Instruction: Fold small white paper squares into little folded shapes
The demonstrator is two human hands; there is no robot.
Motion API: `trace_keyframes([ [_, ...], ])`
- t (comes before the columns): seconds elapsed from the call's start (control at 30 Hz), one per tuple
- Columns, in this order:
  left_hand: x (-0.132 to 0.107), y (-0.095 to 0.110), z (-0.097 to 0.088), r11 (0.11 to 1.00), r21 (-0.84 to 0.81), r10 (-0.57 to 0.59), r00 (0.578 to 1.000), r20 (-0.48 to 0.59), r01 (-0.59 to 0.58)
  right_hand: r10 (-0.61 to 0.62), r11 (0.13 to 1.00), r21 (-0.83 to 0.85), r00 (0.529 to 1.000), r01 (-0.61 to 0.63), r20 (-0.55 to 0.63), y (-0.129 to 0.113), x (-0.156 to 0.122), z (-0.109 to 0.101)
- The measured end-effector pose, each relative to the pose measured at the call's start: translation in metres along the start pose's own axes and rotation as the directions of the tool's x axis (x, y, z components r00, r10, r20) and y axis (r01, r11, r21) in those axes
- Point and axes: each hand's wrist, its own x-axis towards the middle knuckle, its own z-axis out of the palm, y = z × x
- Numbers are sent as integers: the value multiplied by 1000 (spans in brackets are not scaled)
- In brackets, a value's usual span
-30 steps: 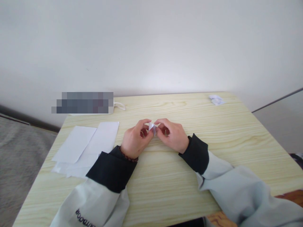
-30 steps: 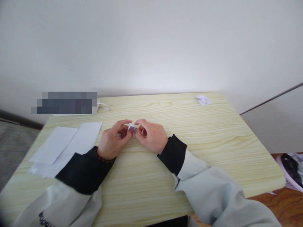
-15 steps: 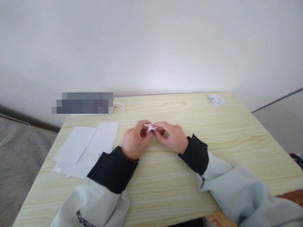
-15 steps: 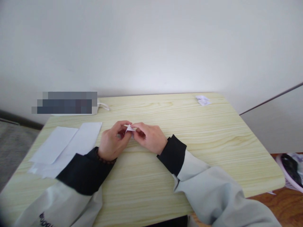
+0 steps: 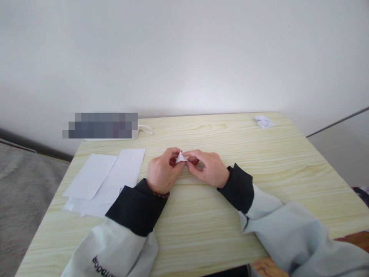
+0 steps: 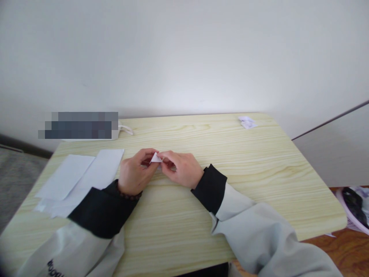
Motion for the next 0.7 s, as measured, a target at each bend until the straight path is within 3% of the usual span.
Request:
trace_keyframes([
  [0.57, 0, -2, 0, 998, 60, 21, 1000, 21, -22, 42, 999, 6, 999, -42, 17, 0, 0, 2],
  [0.7, 1, -2, 0, 999, -34, 17, 999, 41, -16, 33, 999, 16, 999, -33, -29, 0, 0, 1],
])
